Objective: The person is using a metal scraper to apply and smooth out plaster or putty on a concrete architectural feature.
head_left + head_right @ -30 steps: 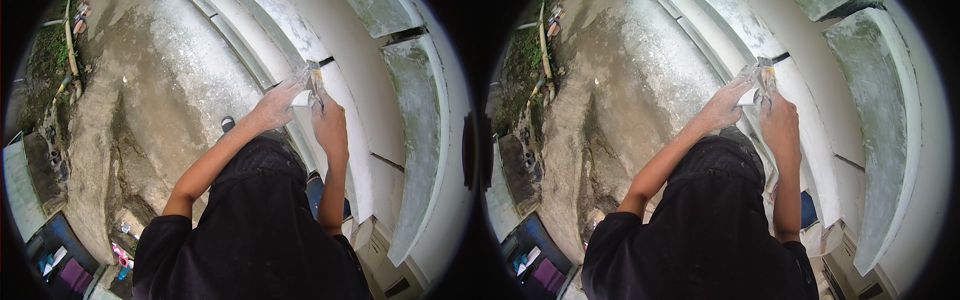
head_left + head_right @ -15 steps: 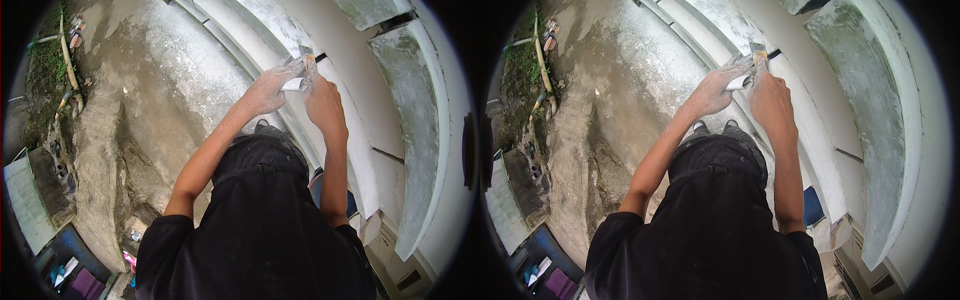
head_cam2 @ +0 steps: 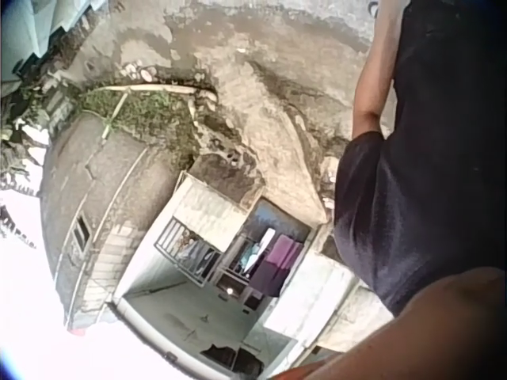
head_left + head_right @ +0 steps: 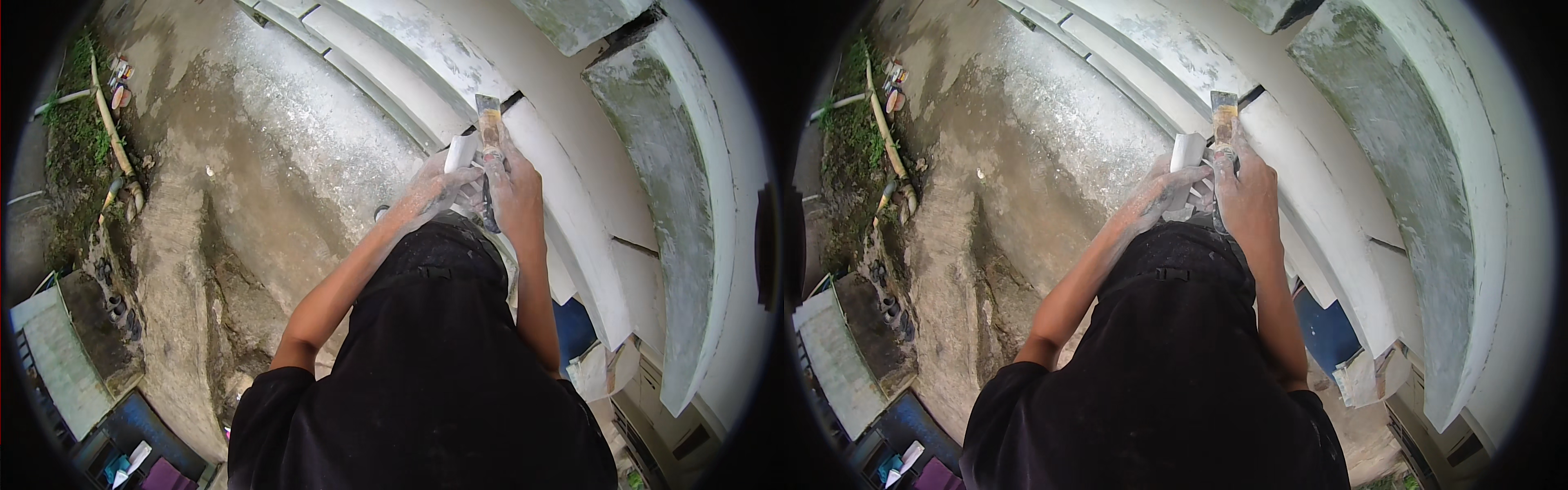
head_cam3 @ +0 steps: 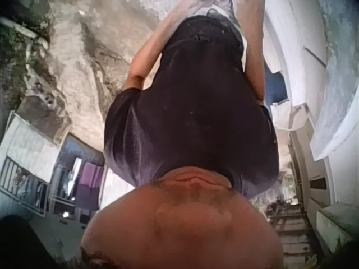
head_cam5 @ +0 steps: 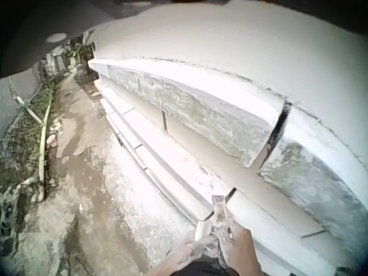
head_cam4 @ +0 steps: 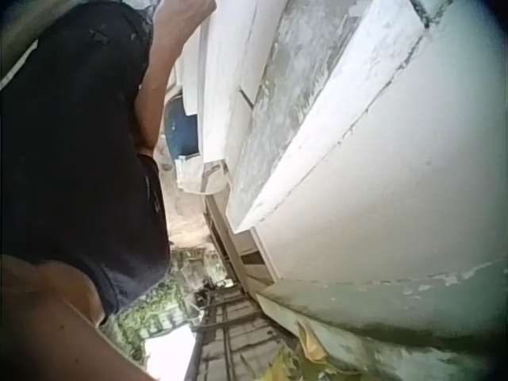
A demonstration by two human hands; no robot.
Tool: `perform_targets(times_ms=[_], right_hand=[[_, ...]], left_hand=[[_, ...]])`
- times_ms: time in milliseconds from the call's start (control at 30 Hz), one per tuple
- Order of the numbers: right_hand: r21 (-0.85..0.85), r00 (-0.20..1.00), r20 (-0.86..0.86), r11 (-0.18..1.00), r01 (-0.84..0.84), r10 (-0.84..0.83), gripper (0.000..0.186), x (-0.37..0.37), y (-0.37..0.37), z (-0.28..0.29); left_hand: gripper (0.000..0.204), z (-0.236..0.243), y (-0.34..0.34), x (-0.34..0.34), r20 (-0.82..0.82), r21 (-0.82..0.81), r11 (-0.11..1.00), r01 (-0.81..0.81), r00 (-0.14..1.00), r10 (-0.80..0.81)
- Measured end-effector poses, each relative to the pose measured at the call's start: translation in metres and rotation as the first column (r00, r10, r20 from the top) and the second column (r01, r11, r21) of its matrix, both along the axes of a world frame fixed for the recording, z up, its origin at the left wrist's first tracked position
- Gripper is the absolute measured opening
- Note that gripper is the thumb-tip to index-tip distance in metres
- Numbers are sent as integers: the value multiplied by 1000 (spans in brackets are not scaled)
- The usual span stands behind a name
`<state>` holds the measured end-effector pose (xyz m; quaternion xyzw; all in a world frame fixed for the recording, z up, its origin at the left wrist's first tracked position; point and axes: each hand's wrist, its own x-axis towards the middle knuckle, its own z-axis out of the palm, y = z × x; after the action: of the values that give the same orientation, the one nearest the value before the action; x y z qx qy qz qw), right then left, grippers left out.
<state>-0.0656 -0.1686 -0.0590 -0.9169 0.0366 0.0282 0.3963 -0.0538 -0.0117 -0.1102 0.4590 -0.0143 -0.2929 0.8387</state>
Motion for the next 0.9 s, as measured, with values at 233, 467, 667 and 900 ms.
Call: perform_targets(times_ms=[233, 467, 667, 900], right_hand=[[-164, 998, 9, 984, 64, -64, 47, 2, 4, 6], [-397, 923, 332, 916, -51, 195, 55, 16, -12, 20], [-334, 877, 340, 915, -226, 341, 60, 28, -10, -32], [-340, 893, 391, 936, -87, 225, 63, 35, -9, -40]], left_hand=[[35, 19, -12, -13, -167, -2, 999, 37, 985, -37], [30, 20, 2, -2, -211, -44, 998, -33, 977, 23], [31, 28, 4, -5, -235, 68, 996, -57, 969, 71], [30, 44, 5, -3, -194, 162, 987, 7, 981, 25]])
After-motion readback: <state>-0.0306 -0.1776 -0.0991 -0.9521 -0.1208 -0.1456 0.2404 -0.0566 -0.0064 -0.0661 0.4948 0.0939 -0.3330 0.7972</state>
